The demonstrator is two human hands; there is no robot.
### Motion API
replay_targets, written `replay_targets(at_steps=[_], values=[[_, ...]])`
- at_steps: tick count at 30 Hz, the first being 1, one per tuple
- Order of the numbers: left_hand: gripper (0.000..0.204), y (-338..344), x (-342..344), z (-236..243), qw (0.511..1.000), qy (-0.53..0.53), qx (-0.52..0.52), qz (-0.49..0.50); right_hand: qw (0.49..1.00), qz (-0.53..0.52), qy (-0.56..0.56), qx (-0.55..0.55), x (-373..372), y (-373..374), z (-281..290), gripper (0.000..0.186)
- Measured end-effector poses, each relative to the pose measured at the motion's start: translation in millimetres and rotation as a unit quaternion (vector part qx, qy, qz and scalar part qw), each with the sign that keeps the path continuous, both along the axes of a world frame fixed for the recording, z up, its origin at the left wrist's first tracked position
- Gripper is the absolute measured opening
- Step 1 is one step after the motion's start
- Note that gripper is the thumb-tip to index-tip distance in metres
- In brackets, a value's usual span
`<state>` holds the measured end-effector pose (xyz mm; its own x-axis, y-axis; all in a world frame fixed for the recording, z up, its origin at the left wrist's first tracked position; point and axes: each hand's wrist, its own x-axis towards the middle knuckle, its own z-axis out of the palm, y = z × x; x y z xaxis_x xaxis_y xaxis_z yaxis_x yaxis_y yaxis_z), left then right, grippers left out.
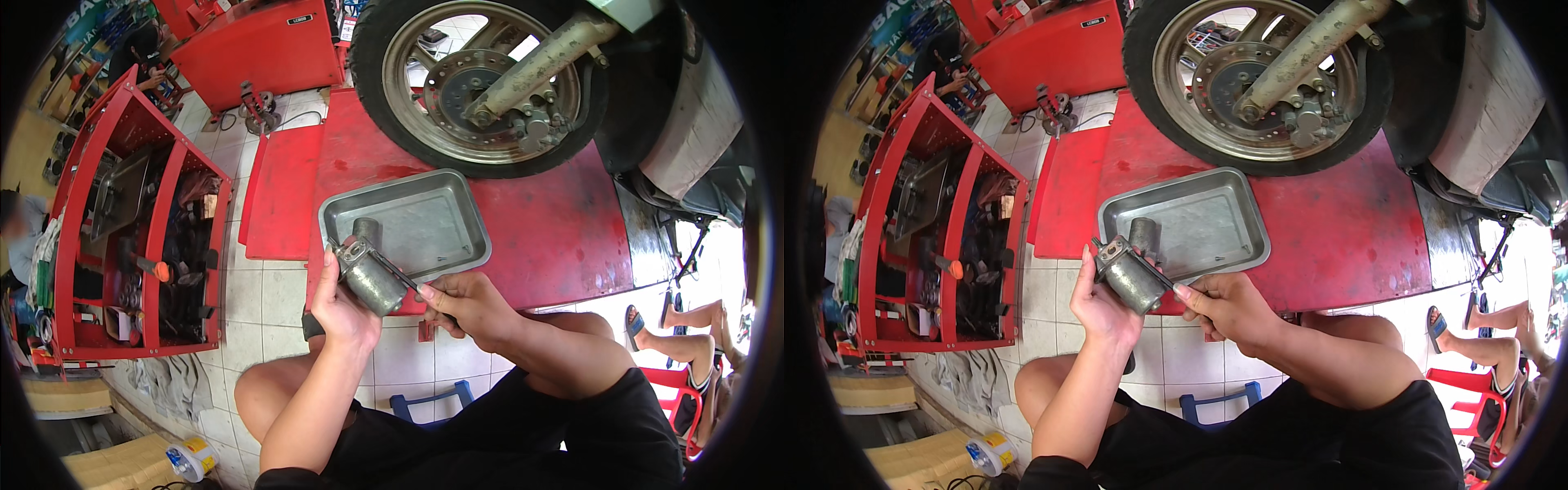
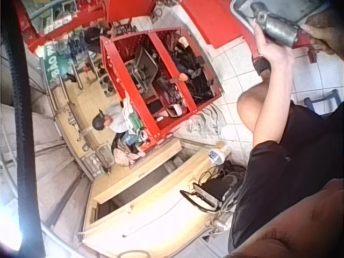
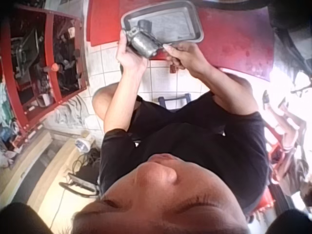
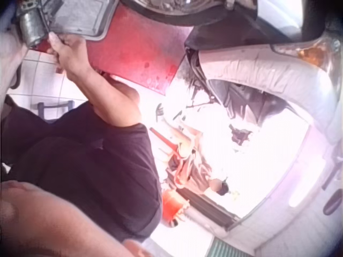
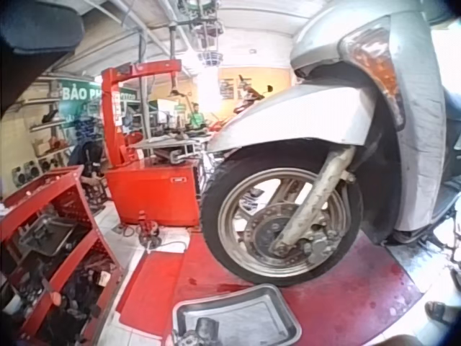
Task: The person sits on the floor of a workshop and uses a thin metal rod to clean or adjust a cylindrical metal component, likely a starter motor. The person repeatedly inserts the rod into the component and rotates it while holding it over a metal tray. A scooter is visible in the background.
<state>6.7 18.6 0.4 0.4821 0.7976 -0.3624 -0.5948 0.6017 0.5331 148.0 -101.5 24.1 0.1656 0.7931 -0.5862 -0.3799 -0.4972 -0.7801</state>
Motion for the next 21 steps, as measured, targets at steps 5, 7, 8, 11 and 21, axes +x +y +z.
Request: replay_targets(at_steps=[5,7,8,11,21], values=[[0.053,-1,0,0,1.0,-0.002,-0.012,0.012,0.996,-0.003,0.085,0.024,-1,-2,-1,0.044],[0.053,1,0,2,1.0,-0.001,-0.002,0.008,0.991,-0.006,0.121,0.051,-5,-4,-6,0.045],[0.053,1,0,3,1.0,-0.001,0.003,0.006,0.991,-0.006,0.122,0.053,-6,-4,-5,0.045],[0.052,4,-3,0,0.999,-0.027,0.027,0.002,0.994,0.005,0.094,0.047,-7,-5,1,0.045],[0.057,-11,3,-2,0.997,0.012,0.074,0.002,0.991,0.126,0.033,-0.002,10,3,-8,0.058]])
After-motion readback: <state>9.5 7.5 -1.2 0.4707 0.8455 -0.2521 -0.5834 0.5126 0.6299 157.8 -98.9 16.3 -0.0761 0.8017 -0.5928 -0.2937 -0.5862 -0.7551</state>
